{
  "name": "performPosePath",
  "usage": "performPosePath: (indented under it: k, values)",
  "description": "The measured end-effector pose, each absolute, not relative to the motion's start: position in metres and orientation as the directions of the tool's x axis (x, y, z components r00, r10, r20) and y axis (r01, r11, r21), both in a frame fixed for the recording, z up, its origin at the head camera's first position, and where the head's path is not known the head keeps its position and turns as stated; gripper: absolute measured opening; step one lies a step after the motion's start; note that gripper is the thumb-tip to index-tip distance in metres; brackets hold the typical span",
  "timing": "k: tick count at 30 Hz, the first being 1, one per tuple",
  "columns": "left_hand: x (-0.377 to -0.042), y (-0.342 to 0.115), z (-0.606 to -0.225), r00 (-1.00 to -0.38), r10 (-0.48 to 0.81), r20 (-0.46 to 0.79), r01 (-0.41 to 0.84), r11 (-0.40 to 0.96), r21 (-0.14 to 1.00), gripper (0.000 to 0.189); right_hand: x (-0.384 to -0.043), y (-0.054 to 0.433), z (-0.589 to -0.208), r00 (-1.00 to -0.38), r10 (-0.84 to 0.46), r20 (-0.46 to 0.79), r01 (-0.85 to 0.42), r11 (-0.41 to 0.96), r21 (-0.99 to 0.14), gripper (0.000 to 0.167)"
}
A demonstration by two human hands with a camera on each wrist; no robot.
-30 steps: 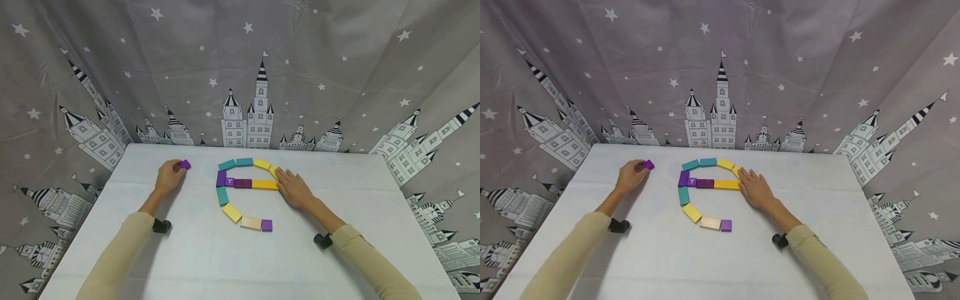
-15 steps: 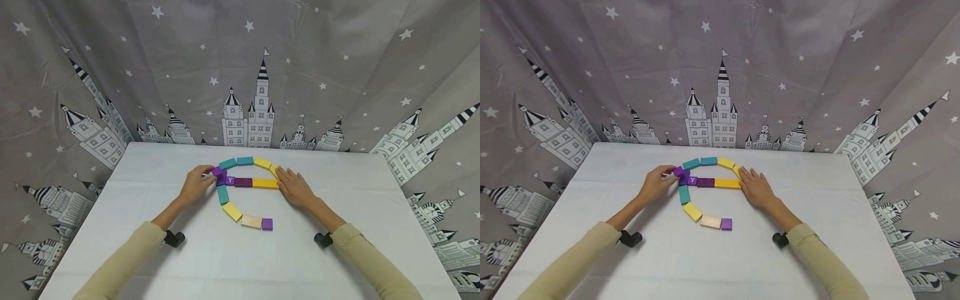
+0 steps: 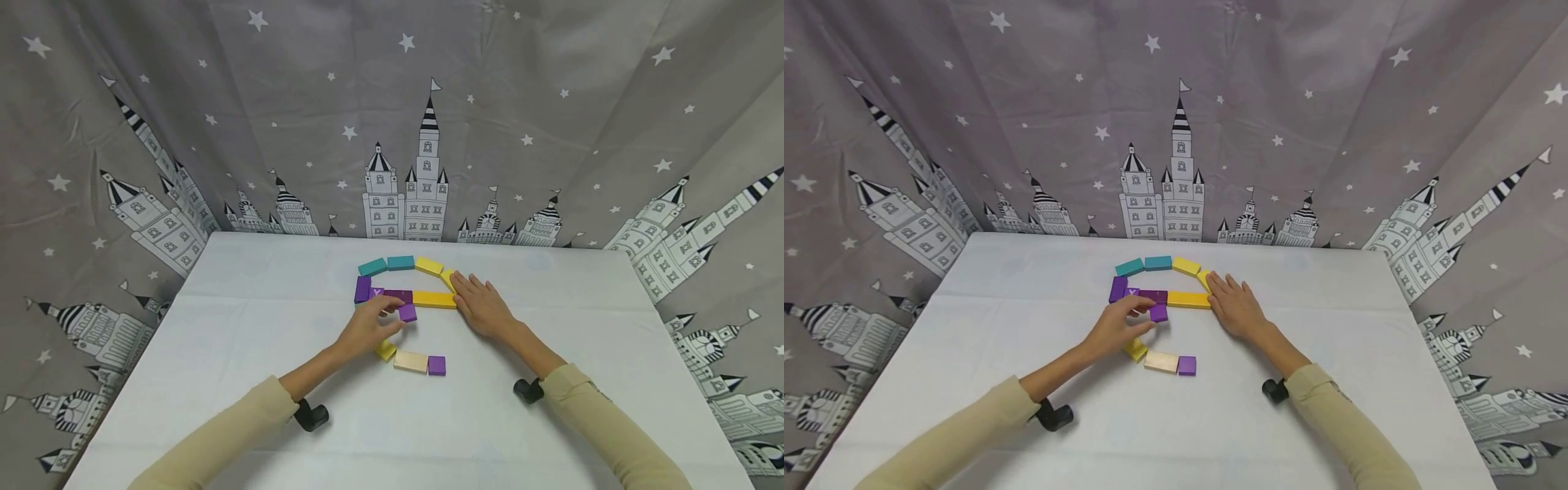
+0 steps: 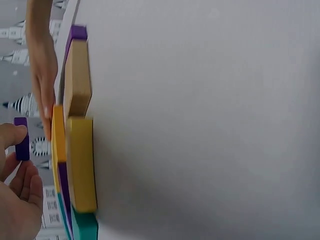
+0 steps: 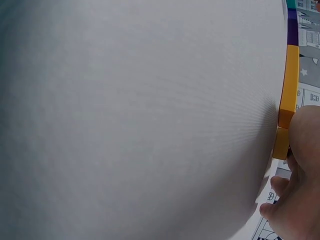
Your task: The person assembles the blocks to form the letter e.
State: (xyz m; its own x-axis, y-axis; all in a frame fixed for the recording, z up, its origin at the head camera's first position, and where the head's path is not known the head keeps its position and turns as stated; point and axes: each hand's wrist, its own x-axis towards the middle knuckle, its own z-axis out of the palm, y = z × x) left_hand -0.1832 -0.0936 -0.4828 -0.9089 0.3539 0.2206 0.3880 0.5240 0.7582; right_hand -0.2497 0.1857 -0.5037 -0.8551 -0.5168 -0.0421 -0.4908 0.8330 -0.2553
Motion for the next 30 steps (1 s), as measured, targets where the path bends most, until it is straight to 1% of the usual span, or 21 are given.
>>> performPosePath:
  k: [5,11,14,20,30]
  values:
    - [-0.171,-0.076,-0.484,-0.888,0.411,0.205,0.406,0.494,0.769,0.035,-0.25,0.186,-0.503,-0.857,-0.512,-0.049,-0.486,0.837,-0.251,0.055]
    - [-0.163,-0.059,-0.487,-0.861,0.46,0.215,0.439,0.462,0.771,0.033,-0.249,0.186,-0.502,-0.858,-0.512,-0.04,-0.486,0.836,-0.256,0.054]
    - [-0.16,-0.051,-0.49,-0.854,0.482,0.194,0.438,0.467,0.768,0.033,-0.249,0.186,-0.502,-0.857,-0.514,-0.038,-0.489,0.834,-0.257,0.054]
    - [-0.153,-0.039,-0.496,-0.852,0.511,0.115,0.396,0.486,0.779,0.034,-0.25,0.186,-0.503,-0.854,-0.519,-0.035,-0.496,0.833,-0.246,0.054]
    - [-0.147,-0.026,-0.499,-0.827,0.548,0.126,0.448,0.507,0.736,0.034,-0.249,0.187,-0.503,-0.851,-0.524,-0.011,-0.506,0.826,-0.25,0.053]
